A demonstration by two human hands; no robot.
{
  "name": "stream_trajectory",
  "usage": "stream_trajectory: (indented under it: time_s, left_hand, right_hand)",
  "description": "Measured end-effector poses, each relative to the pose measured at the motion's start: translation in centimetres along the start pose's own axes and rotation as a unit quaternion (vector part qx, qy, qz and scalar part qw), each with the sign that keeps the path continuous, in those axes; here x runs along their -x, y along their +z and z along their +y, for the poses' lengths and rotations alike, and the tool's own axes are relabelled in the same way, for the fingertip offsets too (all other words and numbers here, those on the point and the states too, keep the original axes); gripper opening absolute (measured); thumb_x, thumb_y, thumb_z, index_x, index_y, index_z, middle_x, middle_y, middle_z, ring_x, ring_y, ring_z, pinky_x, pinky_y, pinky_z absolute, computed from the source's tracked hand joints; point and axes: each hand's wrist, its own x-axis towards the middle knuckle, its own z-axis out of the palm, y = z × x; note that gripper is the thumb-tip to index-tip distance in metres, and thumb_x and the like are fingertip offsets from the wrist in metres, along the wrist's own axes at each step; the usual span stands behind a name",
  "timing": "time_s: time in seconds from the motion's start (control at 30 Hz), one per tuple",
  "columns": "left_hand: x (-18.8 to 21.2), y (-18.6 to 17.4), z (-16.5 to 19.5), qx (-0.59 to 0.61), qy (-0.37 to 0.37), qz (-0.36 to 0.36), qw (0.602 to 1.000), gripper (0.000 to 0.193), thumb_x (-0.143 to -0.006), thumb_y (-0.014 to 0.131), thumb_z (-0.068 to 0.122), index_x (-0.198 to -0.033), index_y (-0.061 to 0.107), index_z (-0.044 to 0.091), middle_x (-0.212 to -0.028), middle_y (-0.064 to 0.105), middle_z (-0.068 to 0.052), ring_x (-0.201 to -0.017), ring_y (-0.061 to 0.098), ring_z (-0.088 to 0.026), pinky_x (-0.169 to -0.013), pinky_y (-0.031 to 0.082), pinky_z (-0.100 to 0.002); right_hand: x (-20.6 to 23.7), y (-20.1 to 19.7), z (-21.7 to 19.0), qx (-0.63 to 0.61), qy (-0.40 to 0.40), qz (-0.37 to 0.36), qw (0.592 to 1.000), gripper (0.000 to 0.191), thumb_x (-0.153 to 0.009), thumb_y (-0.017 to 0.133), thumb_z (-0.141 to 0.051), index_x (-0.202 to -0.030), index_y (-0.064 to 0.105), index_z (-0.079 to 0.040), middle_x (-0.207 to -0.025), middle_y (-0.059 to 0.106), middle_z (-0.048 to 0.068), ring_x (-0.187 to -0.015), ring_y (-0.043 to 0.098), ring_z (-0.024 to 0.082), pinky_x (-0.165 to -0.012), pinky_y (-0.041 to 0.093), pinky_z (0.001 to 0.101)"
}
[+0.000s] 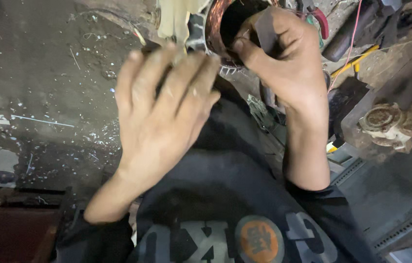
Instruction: The person uses pliers to pull and adjust copper windings inside a disassembled electric motor stator. They repeatedly grasp, pull, and reposition individual wires within the stator slots while working at a cluttered workshop bench.
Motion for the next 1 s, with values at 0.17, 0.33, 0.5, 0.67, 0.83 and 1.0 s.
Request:
stream_trajectory:
  time_s: [0.17, 0.33, 0.5, 0.67, 0.83, 1.0]
  left_hand:
    - [-1.9, 3.8, 1.5, 0.011, -0.075, 0.067, 0.995, 0.032, -0.102, 0.085, 0.021, -0.127, 0.068, 0.011, -0.141, 0.054, -0.007, -0.137, 0.046, -0.032, -0.118, 0.037, -0.055]
    - [-1.1, 6.3, 2.4, 0.026, -0.126, 0.127, 0.984, 0.027, -0.098, 0.088, 0.020, -0.116, 0.068, 0.016, -0.142, 0.053, -0.003, -0.137, 0.045, -0.031, -0.115, 0.038, -0.050]
    - [-0.5, 8.4, 2.5, 0.017, -0.159, 0.200, 0.967, 0.032, -0.094, 0.084, 0.015, -0.121, 0.068, 0.019, -0.151, 0.043, -0.007, -0.139, 0.038, -0.033, -0.116, 0.036, -0.046]
    - [0.2, 9.0, 1.9, 0.035, -0.146, 0.213, 0.966, 0.033, -0.092, 0.086, 0.012, -0.120, 0.069, 0.021, -0.154, 0.040, -0.008, -0.138, 0.034, -0.032, -0.117, 0.034, -0.046]
    - [1.0, 8.6, 1.3, 0.040, -0.122, 0.185, 0.974, 0.037, -0.086, 0.078, 0.002, -0.119, 0.068, 0.016, -0.153, 0.039, -0.007, -0.137, 0.034, -0.030, -0.118, 0.032, -0.046]
    - [1.5, 8.4, 1.2, 0.023, -0.109, 0.181, 0.977, 0.038, -0.086, 0.075, 0.000, -0.120, 0.066, 0.012, -0.153, 0.037, -0.005, -0.138, 0.033, -0.028, -0.119, 0.030, -0.046]
  right_hand:
    - [0.8, -1.1, -0.9, -0.024, 0.051, 0.007, 0.998, 0.011, -0.108, 0.069, -0.004, -0.116, 0.062, -0.001, -0.081, 0.057, -0.005, -0.064, 0.048, 0.003, -0.058, 0.036, 0.0200]
    - [1.7, -3.8, -1.2, 0.060, -0.066, 0.009, 0.996, 0.032, -0.116, 0.050, -0.027, -0.138, 0.059, -0.005, -0.087, 0.059, -0.001, -0.071, 0.047, 0.005, -0.066, 0.038, 0.0212]
    - [1.6, -5.1, -1.8, 0.224, -0.153, -0.110, 0.956, 0.037, -0.102, 0.067, -0.023, -0.133, 0.066, -0.002, -0.106, 0.070, 0.008, -0.086, 0.056, 0.018, -0.083, 0.044, 0.0325]
    - [1.1, -4.3, -2.6, 0.259, -0.179, -0.188, 0.930, 0.045, -0.099, 0.082, -0.022, -0.135, 0.063, -0.003, -0.118, 0.073, 0.008, -0.108, 0.066, 0.021, -0.100, 0.051, 0.0325]
    - [0.5, -2.9, -3.1, 0.254, -0.104, -0.188, 0.943, 0.052, -0.091, 0.083, -0.024, -0.128, 0.054, -0.003, -0.114, 0.073, 0.004, -0.115, 0.070, 0.022, -0.098, 0.052, 0.0350]
    - [0.2, -2.1, -3.3, 0.287, -0.169, -0.207, 0.920, 0.045, -0.096, 0.086, -0.024, -0.129, 0.062, -0.006, -0.110, 0.072, 0.004, -0.109, 0.069, 0.025, -0.094, 0.052, 0.0364]
